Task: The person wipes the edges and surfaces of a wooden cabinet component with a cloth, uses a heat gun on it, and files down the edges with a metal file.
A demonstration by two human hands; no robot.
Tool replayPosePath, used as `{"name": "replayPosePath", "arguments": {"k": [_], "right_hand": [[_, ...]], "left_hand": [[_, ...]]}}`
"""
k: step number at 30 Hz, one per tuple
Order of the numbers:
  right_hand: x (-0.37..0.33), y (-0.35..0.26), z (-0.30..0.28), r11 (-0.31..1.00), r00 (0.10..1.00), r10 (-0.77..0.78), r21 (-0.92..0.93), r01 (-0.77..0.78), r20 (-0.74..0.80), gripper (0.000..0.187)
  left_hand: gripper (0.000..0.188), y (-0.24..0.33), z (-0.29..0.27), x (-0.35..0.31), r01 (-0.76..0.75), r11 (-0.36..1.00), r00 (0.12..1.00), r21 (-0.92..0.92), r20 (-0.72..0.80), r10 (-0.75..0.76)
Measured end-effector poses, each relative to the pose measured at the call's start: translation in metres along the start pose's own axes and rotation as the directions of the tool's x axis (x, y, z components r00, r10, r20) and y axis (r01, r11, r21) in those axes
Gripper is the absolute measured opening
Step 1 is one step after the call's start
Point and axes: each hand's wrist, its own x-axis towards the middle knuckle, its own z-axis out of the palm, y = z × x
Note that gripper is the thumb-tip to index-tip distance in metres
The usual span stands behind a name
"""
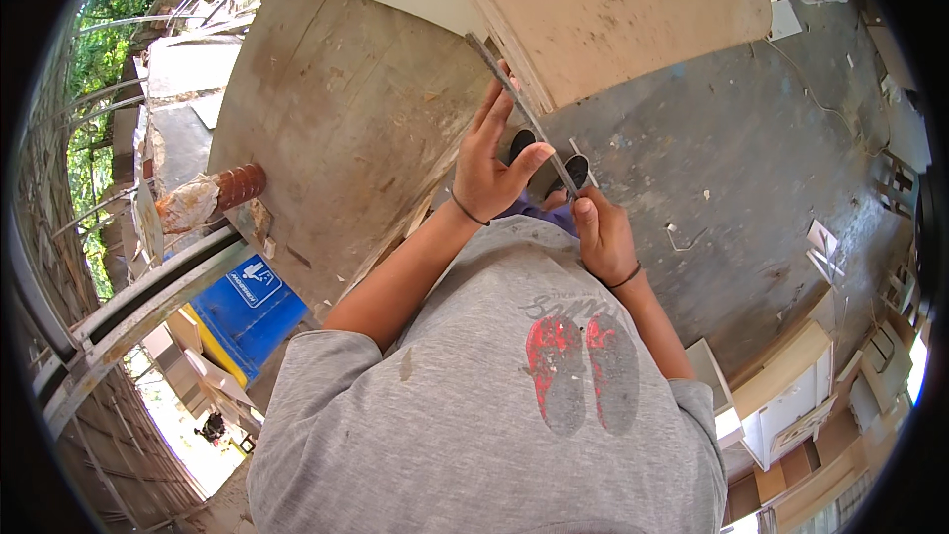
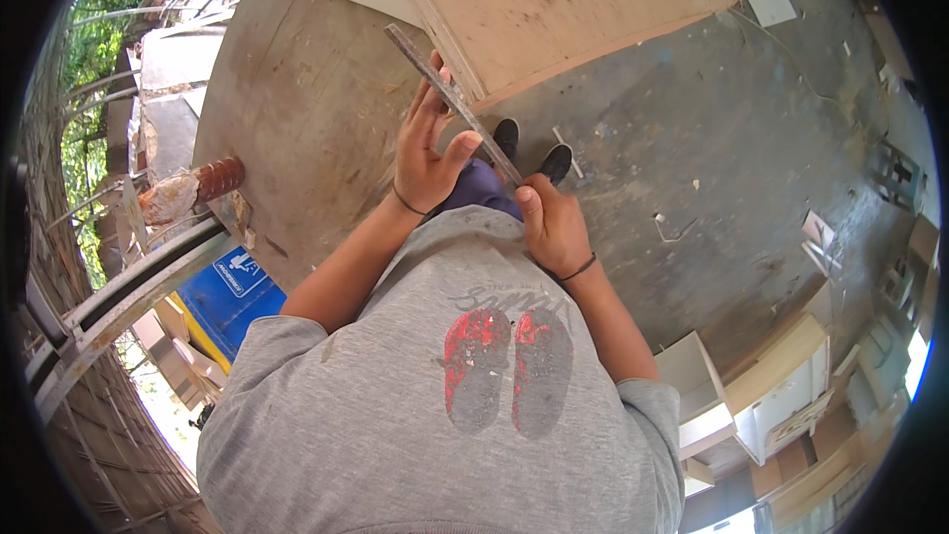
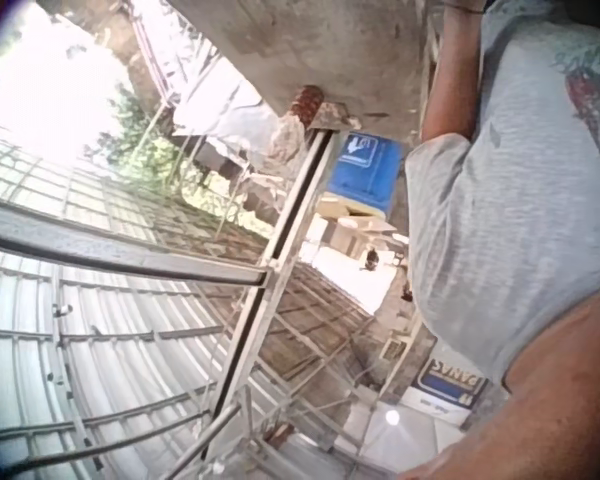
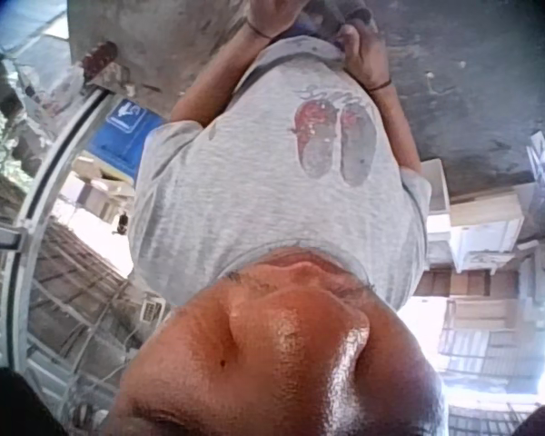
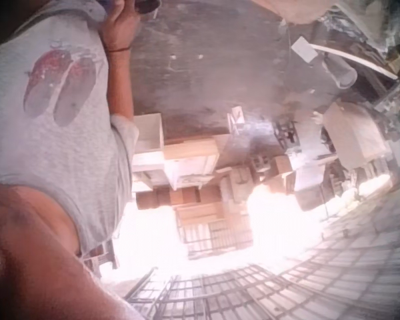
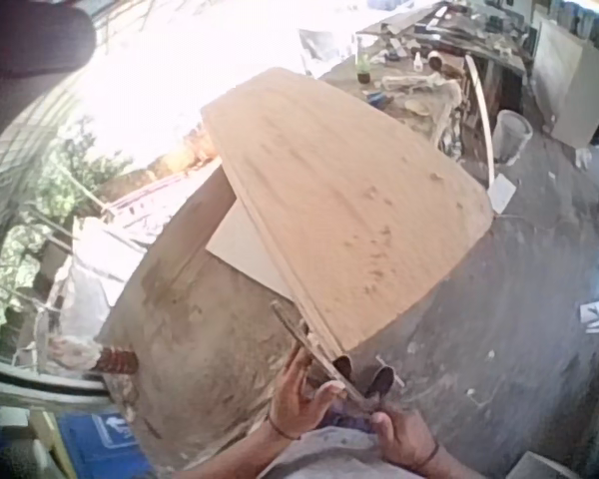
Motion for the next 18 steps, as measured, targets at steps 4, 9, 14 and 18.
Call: {"name": "replayPosePath", "arguments": {"k": [4,9,14,18], "right_hand": [[0.001,0.002,0.002,0.999,0.999,-0.041,-0.008,0.041,-0.03,0.044],[0.003,0.002,0.0,0.998,0.998,-0.062,-0.002,0.062,-0.031,0.041],[0.004,-0.001,-0.002,0.998,0.999,-0.05,-0.036,0.049,-0.017,0.041],[0.005,0.002,0.001,0.995,0.997,-0.075,-0.072,0.072,-0.032,0.042]], "left_hand": [[0.072,-0.004,0.002,-0.001,-0.001,0.999,0.995,-0.036,-0.101,-0.002],[0.072,0.004,0.004,0.0,0.061,0.98,0.991,-0.189,-0.102,-0.081],[0.07,0.005,0.004,0.002,0.026,0.991,0.996,-0.13,-0.083,-0.037],[0.069,0.002,0.006,0.001,-0.004,0.991,0.994,-0.137,-0.108,-0.011]]}}
